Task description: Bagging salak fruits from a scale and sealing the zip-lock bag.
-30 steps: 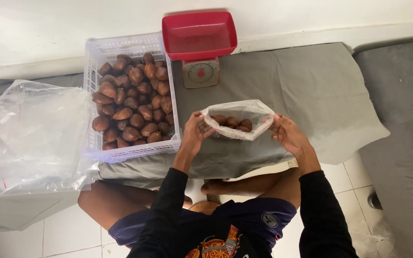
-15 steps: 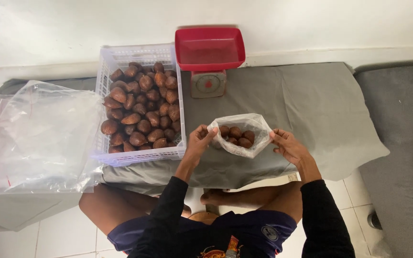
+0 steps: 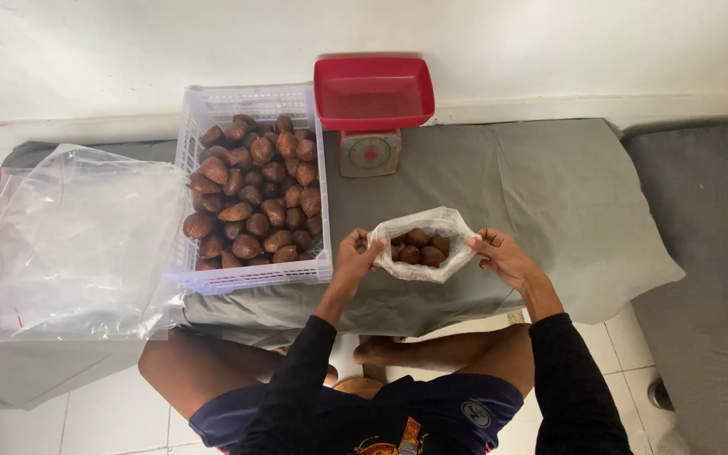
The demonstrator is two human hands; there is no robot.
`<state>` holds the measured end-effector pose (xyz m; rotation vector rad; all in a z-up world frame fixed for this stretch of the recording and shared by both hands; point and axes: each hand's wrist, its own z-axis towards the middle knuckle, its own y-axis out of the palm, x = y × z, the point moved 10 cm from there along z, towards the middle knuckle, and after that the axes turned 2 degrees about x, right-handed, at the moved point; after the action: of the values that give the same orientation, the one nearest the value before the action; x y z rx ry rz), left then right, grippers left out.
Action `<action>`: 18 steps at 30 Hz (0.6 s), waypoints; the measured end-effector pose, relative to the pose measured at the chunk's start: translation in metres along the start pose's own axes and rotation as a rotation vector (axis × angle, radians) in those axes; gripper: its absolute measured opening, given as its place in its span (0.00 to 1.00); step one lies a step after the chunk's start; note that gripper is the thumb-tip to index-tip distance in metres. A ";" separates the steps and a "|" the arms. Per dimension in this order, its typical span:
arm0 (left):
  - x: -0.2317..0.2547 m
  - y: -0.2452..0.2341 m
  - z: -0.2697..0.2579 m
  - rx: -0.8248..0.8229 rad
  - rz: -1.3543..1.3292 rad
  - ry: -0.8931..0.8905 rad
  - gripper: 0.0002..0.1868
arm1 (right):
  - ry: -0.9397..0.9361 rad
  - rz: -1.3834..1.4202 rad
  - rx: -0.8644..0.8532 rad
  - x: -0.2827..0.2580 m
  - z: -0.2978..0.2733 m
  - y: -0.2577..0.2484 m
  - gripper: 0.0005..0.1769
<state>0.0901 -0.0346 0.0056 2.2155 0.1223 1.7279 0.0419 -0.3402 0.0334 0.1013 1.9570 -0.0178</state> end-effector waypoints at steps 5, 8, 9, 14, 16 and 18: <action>0.020 -0.002 0.005 0.057 0.254 0.152 0.10 | -0.041 -0.157 0.035 -0.020 -0.012 -0.005 0.15; 0.035 -0.002 0.002 0.107 0.422 0.239 0.08 | -0.082 -0.219 0.129 -0.023 -0.017 -0.014 0.13; 0.043 -0.002 0.002 0.125 0.500 0.299 0.08 | -0.109 -0.242 0.187 -0.025 -0.017 -0.020 0.12; 0.075 0.009 -0.014 0.155 0.702 0.401 0.08 | -0.172 -0.365 0.273 -0.021 -0.018 -0.048 0.13; 0.084 0.014 -0.020 0.161 0.751 0.424 0.09 | -0.199 -0.417 0.281 -0.022 -0.022 -0.051 0.13; 0.094 0.022 -0.024 0.160 0.873 0.462 0.08 | -0.239 -0.447 0.329 -0.025 -0.021 -0.057 0.11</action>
<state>0.0886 -0.0254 0.1046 2.0580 -0.7280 2.7377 0.0277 -0.3976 0.0627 -0.1200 1.6876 -0.6183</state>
